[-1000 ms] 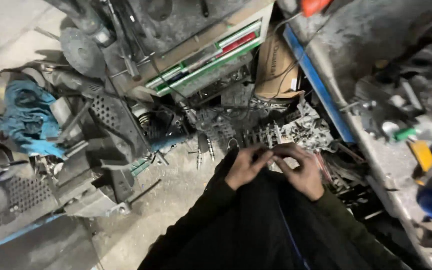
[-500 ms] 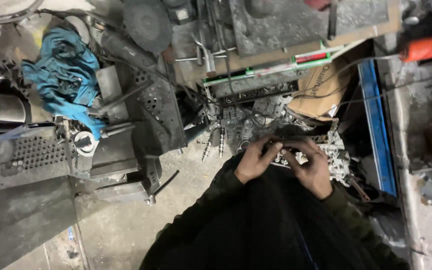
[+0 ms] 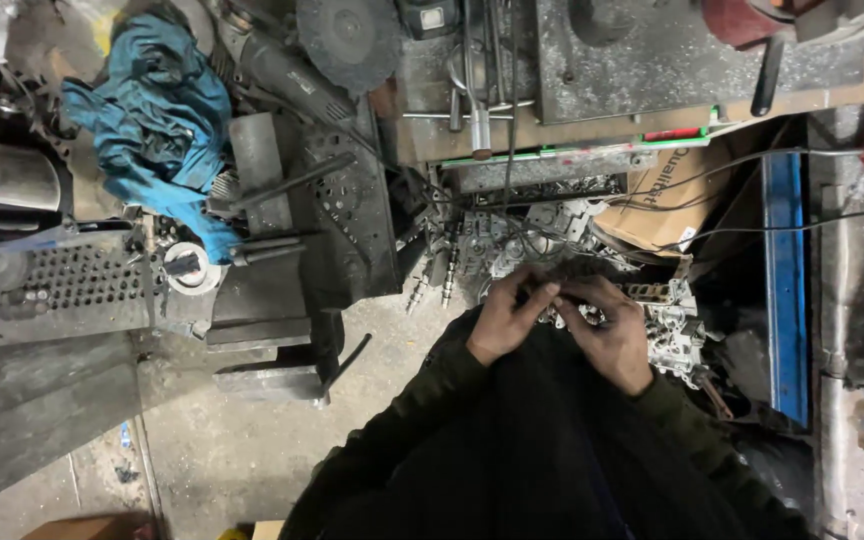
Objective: The person works at a cluttered workshop bench with an engine cylinder head, handling a long coil spring and a thin metal rod. They thread the rod through the spring, manipulate the spring along the rod by hand, and finally hold the spring-and-rod assembly against a running bench grinder.
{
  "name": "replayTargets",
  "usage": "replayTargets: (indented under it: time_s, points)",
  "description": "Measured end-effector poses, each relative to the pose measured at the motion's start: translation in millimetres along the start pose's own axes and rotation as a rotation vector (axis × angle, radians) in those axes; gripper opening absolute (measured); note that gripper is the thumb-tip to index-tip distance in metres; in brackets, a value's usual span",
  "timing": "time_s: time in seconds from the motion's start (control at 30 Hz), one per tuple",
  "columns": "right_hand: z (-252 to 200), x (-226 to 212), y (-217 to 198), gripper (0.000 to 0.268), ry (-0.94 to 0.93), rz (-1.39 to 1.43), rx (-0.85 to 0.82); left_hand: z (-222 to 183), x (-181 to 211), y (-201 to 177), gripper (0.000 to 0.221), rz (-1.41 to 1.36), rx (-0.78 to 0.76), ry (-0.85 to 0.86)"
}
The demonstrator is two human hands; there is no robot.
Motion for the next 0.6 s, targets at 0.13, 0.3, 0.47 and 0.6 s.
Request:
replayTargets:
  time_s: [0.13,0.3,0.47,0.6]
  points:
    - [8.9,-10.9,8.0,0.021,-0.106,-0.024,0.047,-1.9,0.1,-10.5,0.032,0.049,0.023,0.069]
    - [35.9,-12.7,13.6,0.025,-0.159,0.064,-0.115,-7.4,4.2,-24.4,0.033,0.007,0.074,0.011]
    - [127.2,25.4,28.0,0.025,-0.170,0.016,-0.232,-21.5,-10.6,-40.7,0.037,0.106,0.332,0.054]
    - [211.5,38.5,42.9,0.037,-0.185,-0.077,-0.041,-33.0,-7.6,-45.1,0.033,-0.147,0.328,-0.038]
Point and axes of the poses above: each hand's wrist, its own z-axis towards the middle knuckle, its own y-axis out of the palm, x = y × z, the point moved 1 cm from there along z, towards the middle knuckle, and after that the axes turned 11 degrees about -x, right-handed, at the moved point
